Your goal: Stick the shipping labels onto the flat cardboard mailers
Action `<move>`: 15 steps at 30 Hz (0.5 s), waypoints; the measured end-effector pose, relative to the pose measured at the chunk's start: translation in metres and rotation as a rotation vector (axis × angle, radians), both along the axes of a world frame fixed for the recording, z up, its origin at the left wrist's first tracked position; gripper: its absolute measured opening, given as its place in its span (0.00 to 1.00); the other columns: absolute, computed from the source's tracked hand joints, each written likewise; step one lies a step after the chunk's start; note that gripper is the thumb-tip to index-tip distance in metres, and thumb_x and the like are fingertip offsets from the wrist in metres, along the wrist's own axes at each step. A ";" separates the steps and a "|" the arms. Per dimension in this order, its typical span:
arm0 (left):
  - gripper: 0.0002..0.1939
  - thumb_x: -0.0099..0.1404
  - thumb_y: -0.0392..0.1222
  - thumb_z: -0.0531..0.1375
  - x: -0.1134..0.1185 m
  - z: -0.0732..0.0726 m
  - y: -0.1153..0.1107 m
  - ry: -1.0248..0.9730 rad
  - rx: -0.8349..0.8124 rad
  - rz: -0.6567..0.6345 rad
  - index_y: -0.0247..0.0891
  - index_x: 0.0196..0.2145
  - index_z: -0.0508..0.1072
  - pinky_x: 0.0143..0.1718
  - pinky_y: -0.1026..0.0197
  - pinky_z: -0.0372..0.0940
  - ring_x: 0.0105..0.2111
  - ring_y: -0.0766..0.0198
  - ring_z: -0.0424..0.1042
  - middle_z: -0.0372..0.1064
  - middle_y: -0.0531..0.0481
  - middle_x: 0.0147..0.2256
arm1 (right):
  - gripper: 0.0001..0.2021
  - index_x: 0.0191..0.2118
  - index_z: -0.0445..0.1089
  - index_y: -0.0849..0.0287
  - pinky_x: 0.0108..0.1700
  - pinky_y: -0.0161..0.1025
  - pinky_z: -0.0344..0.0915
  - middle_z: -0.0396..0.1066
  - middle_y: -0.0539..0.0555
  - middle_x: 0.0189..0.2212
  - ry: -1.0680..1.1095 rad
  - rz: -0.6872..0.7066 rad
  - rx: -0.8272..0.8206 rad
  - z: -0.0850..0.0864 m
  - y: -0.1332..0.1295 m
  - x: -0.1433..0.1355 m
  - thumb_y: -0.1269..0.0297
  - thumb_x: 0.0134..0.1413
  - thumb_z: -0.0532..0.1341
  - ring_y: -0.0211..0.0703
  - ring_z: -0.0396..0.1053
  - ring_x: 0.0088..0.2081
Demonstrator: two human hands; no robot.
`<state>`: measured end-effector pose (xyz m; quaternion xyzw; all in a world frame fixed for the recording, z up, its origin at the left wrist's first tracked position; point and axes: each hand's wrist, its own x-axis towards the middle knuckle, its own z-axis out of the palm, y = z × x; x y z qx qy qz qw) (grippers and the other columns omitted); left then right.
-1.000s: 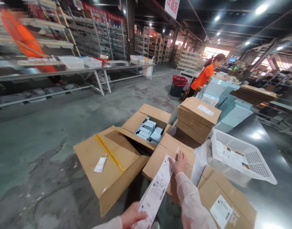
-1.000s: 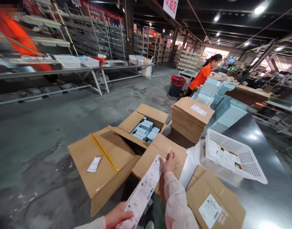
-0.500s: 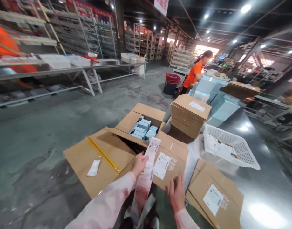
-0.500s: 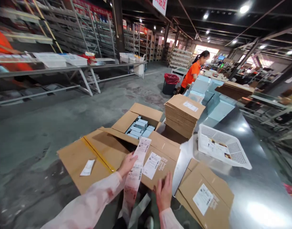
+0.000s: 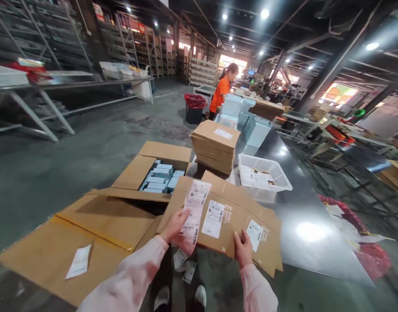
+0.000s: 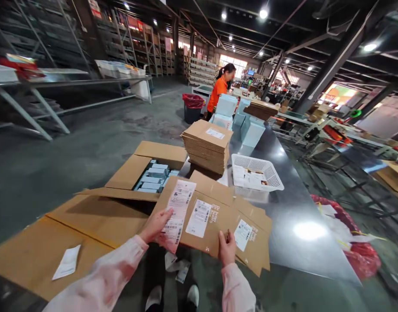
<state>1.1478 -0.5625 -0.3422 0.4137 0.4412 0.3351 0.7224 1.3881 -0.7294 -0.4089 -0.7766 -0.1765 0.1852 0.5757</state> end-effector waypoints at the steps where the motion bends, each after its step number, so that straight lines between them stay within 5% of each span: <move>1: 0.19 0.52 0.52 0.66 -0.001 -0.001 0.004 0.017 -0.004 0.030 0.31 0.32 0.76 0.29 0.61 0.69 0.28 0.57 0.75 0.75 0.46 0.25 | 0.43 0.50 0.67 0.66 0.50 0.47 0.67 0.72 0.65 0.46 0.009 0.011 0.016 -0.001 0.009 -0.008 0.38 0.29 0.64 0.55 0.69 0.49; 5: 0.14 0.53 0.46 0.66 -0.027 -0.009 0.018 0.078 -0.020 0.167 0.31 0.30 0.74 0.29 0.62 0.68 0.27 0.59 0.74 0.76 0.46 0.25 | 0.41 0.51 0.66 0.66 0.46 0.44 0.69 0.73 0.64 0.45 0.021 0.054 0.084 0.002 0.044 -0.042 0.38 0.34 0.61 0.51 0.71 0.46; 7: 0.14 0.53 0.46 0.66 -0.049 -0.012 0.018 0.097 -0.019 0.225 0.31 0.31 0.74 0.32 0.61 0.69 0.31 0.58 0.75 0.77 0.45 0.28 | 0.41 0.53 0.64 0.66 0.47 0.43 0.69 0.72 0.63 0.46 0.017 0.036 0.097 0.017 0.039 -0.035 0.38 0.37 0.59 0.49 0.71 0.46; 10: 0.18 0.50 0.47 0.68 -0.082 -0.006 0.007 0.024 -0.049 0.220 0.32 0.35 0.74 0.38 0.60 0.70 0.37 0.55 0.76 0.77 0.43 0.34 | 0.42 0.53 0.65 0.66 0.50 0.45 0.67 0.71 0.63 0.48 -0.009 -0.068 0.048 0.051 -0.007 0.022 0.38 0.35 0.60 0.53 0.68 0.50; 13: 0.25 0.46 0.49 0.70 -0.099 0.011 -0.019 -0.107 -0.098 0.111 0.34 0.40 0.74 0.39 0.59 0.70 0.38 0.55 0.75 0.77 0.44 0.38 | 0.36 0.40 0.72 0.61 0.51 0.51 0.65 0.73 0.65 0.44 -0.080 -0.179 -0.159 0.082 -0.057 0.087 0.38 0.24 0.62 0.61 0.66 0.51; 15: 0.27 0.47 0.51 0.70 -0.096 0.022 -0.041 -0.177 -0.095 0.039 0.36 0.43 0.73 0.39 0.60 0.69 0.39 0.56 0.75 0.77 0.46 0.39 | 0.32 0.32 0.72 0.61 0.49 0.57 0.64 0.73 0.70 0.41 -0.151 -0.176 -0.268 0.096 -0.063 0.096 0.43 0.16 0.66 0.69 0.64 0.52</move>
